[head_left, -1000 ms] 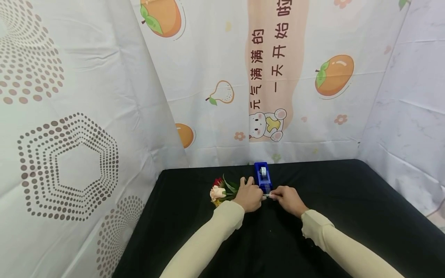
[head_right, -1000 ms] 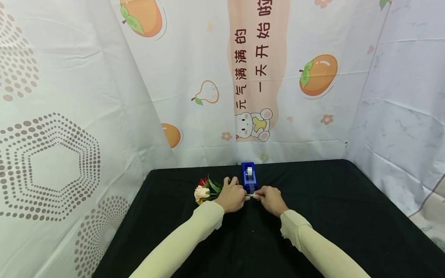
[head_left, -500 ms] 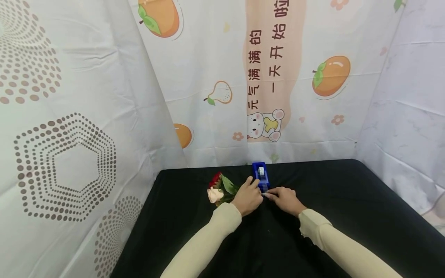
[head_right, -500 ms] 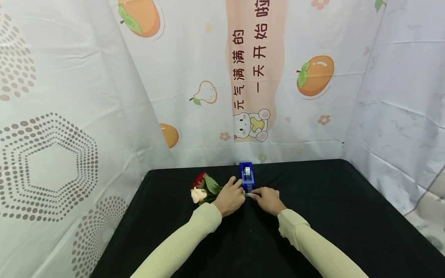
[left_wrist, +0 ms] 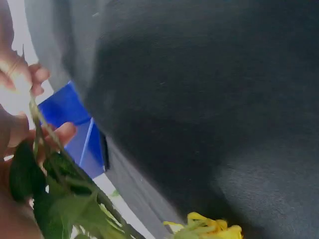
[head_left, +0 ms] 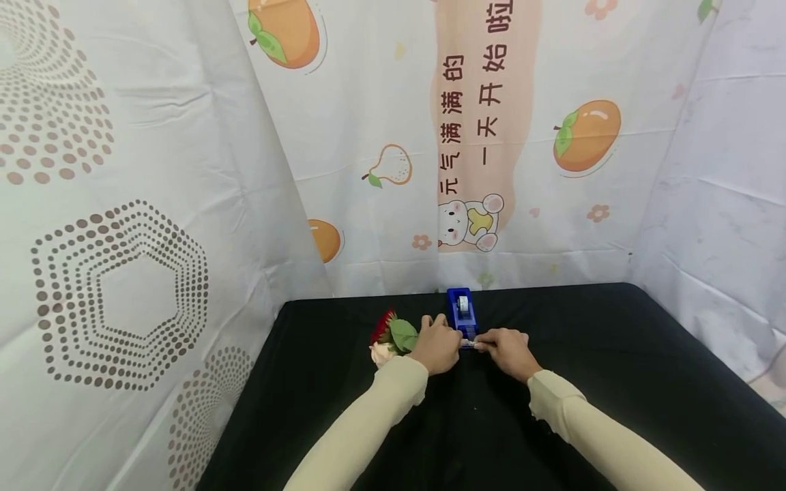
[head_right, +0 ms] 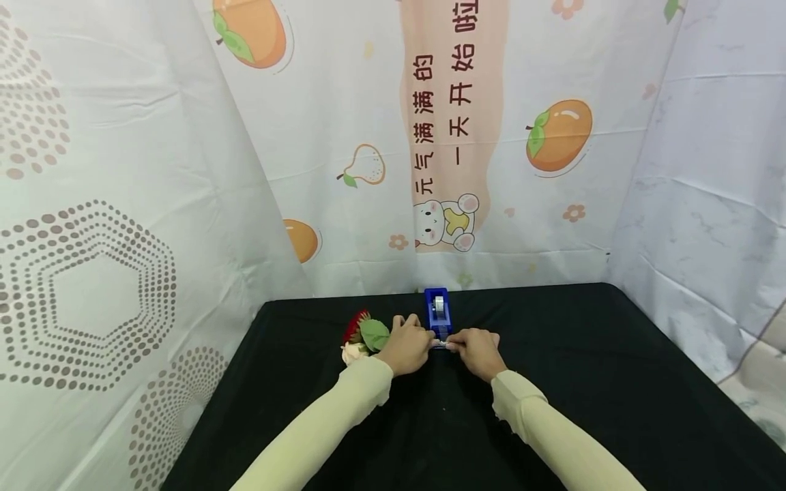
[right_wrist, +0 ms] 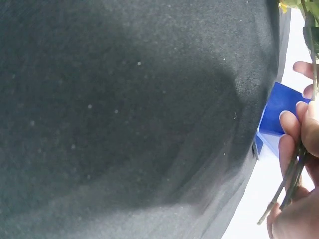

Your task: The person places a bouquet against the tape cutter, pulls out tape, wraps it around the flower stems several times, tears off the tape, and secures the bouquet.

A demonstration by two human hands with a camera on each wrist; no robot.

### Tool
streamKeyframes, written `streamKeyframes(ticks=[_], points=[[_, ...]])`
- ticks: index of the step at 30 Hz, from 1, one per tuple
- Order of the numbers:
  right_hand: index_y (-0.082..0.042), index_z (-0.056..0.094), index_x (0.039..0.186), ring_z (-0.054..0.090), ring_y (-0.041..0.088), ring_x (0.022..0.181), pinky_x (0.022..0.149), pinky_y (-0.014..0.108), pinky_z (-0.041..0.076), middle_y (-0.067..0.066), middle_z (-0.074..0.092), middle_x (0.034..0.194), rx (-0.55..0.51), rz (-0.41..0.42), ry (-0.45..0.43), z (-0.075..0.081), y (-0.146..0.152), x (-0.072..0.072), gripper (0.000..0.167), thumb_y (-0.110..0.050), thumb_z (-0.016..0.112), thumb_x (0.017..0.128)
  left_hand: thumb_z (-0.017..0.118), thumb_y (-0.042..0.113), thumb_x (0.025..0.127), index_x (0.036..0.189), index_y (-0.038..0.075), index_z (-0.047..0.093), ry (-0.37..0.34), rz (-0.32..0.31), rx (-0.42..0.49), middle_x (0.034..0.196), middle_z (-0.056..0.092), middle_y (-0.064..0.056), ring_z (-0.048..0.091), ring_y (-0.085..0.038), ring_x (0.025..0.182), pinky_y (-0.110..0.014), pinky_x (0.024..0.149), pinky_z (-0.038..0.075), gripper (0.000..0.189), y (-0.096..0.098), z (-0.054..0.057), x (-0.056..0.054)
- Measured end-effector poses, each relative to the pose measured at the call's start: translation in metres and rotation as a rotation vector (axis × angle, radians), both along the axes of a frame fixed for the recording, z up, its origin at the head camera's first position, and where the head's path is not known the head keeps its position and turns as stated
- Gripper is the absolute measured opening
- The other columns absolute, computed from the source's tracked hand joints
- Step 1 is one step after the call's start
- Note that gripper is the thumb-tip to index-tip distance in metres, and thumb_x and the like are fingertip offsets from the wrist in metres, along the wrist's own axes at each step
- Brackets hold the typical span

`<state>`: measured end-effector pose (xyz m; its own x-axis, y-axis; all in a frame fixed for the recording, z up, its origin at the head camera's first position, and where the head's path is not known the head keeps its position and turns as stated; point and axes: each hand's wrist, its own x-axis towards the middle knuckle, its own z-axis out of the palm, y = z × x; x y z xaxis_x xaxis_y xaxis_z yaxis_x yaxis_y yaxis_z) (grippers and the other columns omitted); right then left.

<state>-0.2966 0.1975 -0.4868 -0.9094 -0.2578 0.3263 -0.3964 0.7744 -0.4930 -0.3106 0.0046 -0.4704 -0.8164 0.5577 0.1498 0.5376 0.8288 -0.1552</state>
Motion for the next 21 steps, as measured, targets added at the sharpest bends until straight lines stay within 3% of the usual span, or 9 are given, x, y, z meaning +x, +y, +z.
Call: streamKeyframes(ticks=[3,6,14,21], points=[[-0.012,0.083,0.104,0.066,0.024,0.08,0.073,0.042,0.026,0.0,0.077,0.093,0.007,-0.013,0.036,0.001,-0.001,0.0,0.014,-0.017,0.075,0.094,0.051,0.034,0.108,0.093,0.026,0.077,-0.129,0.038,0.096,0.088,0.07,0.012,0.041,-0.016,0.09,-0.041,0.084,0.024,0.031,-0.004,0.006,-0.002],[-0.012,0.083,0.104,0.065,0.023,0.08,0.073,0.043,0.025,0.001,0.077,0.092,0.009,-0.014,0.044,0.002,-0.002,0.001,0.014,-0.017,0.075,0.094,0.057,0.032,0.106,0.102,0.029,0.081,-0.158,0.046,0.131,0.097,0.073,0.016,0.041,-0.015,0.09,-0.041,0.084,0.024,0.025,-0.006,0.006,-0.005],[-0.012,0.08,0.113,0.067,0.028,0.091,0.075,0.045,0.027,0.008,0.076,0.109,0.043,-0.046,-0.113,0.004,-0.009,0.0,0.021,-0.023,0.068,0.1,0.068,0.035,0.099,0.085,0.03,0.081,0.079,0.012,0.079,0.081,0.07,0.013,0.038,-0.016,0.086,-0.039,0.081,0.024,0.02,-0.003,-0.005,-0.006],[-0.011,0.08,0.11,0.066,0.025,0.087,0.074,0.046,0.027,0.007,0.075,0.104,0.091,-0.077,-0.126,0.007,-0.011,0.0,0.02,-0.022,0.065,0.102,0.068,0.039,0.097,0.092,0.031,0.079,0.276,-0.017,-0.093,0.096,0.072,0.011,0.04,-0.017,0.096,-0.039,0.085,0.028,0.014,0.0,-0.009,0.001]])
